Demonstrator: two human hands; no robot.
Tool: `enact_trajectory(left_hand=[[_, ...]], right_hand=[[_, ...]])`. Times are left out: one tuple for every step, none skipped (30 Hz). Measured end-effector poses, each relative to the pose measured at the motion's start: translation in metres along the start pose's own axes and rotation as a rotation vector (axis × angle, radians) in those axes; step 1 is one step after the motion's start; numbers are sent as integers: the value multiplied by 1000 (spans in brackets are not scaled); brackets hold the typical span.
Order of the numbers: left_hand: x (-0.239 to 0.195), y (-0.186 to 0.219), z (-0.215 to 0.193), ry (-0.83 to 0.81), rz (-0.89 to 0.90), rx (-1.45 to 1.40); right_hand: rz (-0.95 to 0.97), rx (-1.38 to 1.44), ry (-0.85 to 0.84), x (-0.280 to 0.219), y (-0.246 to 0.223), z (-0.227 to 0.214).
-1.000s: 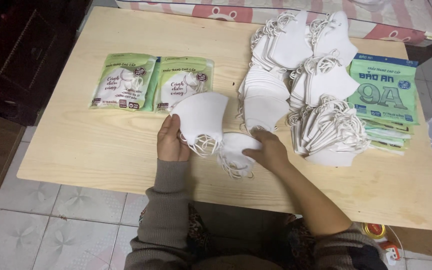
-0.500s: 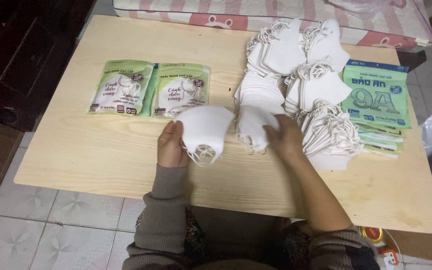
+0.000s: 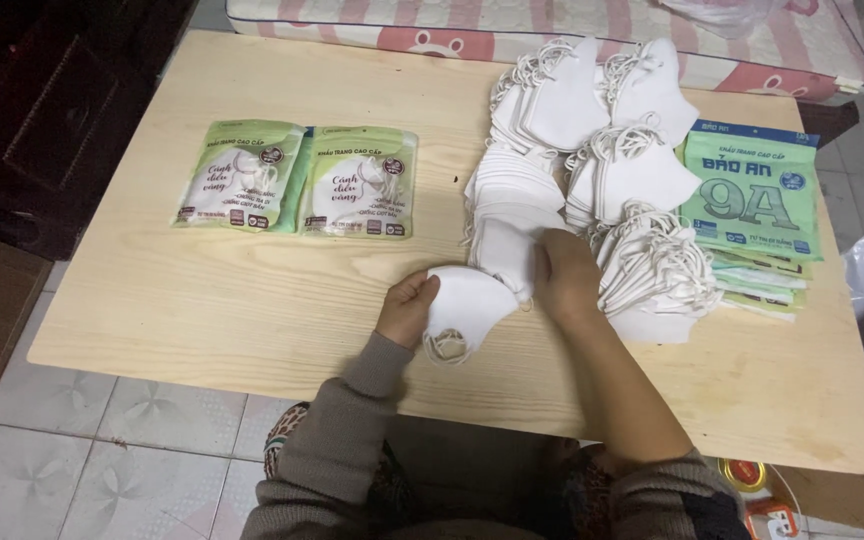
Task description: Picking up individual face masks from a pile and stacking them neatly on a table.
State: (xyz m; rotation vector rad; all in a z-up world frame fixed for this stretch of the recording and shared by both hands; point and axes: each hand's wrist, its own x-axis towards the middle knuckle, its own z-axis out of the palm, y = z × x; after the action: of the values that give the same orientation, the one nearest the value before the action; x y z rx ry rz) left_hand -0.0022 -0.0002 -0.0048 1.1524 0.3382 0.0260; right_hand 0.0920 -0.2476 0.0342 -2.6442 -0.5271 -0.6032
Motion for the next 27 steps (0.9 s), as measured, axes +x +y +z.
enact_trajectory(left_hand=[[6, -8, -3, 0, 2, 1], [11, -16, -6, 12, 17, 3], [15, -25, -10, 23, 32, 5], [20, -32, -14, 25, 29, 4], [24, -39, -17, 25, 38, 18], [30, -44, -21, 23, 51, 31], [31, -42, -19, 23, 53, 30], [31, -42, -18, -8, 33, 24], [31, -41, -17, -39, 14, 17], [27, -34, -14, -38, 13, 17], [23, -28, -11, -50, -2, 3], [19, -21, -7, -66, -19, -9], [21, -24, -9, -68, -20, -6], [23, -28, -10, -76, -20, -28], [25, -31, -12, -83, -21, -49], [25, -31, -11, -84, -19, -48], [25, -31, -10, -91, -23, -57], [24, -31, -9, -98, -31, -65], [21, -26, -8, -98, -33, -63], [18, -21, -6, -107, -27, -56], [16, -17, -4, -115, -21, -49], [17, -18, -5, -116, -22, -48], [17, -19, -6, -123, -21, -44], [18, -20, -7, -129, -18, -39], [14, -15, -5, -129, -19, -39], [10, -10, -3, -141, -12, -32], [7, -4, -1, -152, -5, -25]], right_hand=[[0, 2, 2, 5, -9, -16], [223, 172, -28, 8, -18, -32], [446, 342, -58, 12, -28, -48], [447, 341, -61, 11, -20, -46], [410, 549, 39, 10, -12, -43], [366, 756, 145, 11, -4, -42], [363, 755, 146, 11, -20, -61], [437, 876, -4, 10, -36, -81], [508, 994, -158, 9, -52, -101], [508, 994, -159, 7, -55, -96], [511, 1024, -240, 4, -58, -91], [516, 1054, -318, 2, -61, -86], [518, 1055, -315, -3, -52, -67], [498, 1036, -334, -7, -43, -47], [477, 1018, -352, -11, -34, -28], [475, 1019, -351, -11, -35, -27], [475, 1023, -370, -10, -37, -26], [478, 1027, -391, -11, -39, -25], [479, 1028, -390, -13, -36, -20], [478, 1026, -395, -14, -33, -14], [477, 1024, -400, -16, -29, -8], [479, 1024, -399, -17, -28, -4], [498, 1029, -404, -19, -26, 0], [516, 1034, -410, -20, -24, 4], [517, 1034, -411, -20, -26, 2], [526, 1029, -425, -19, -28, 1], [535, 1024, -438, -19, -29, 0]])
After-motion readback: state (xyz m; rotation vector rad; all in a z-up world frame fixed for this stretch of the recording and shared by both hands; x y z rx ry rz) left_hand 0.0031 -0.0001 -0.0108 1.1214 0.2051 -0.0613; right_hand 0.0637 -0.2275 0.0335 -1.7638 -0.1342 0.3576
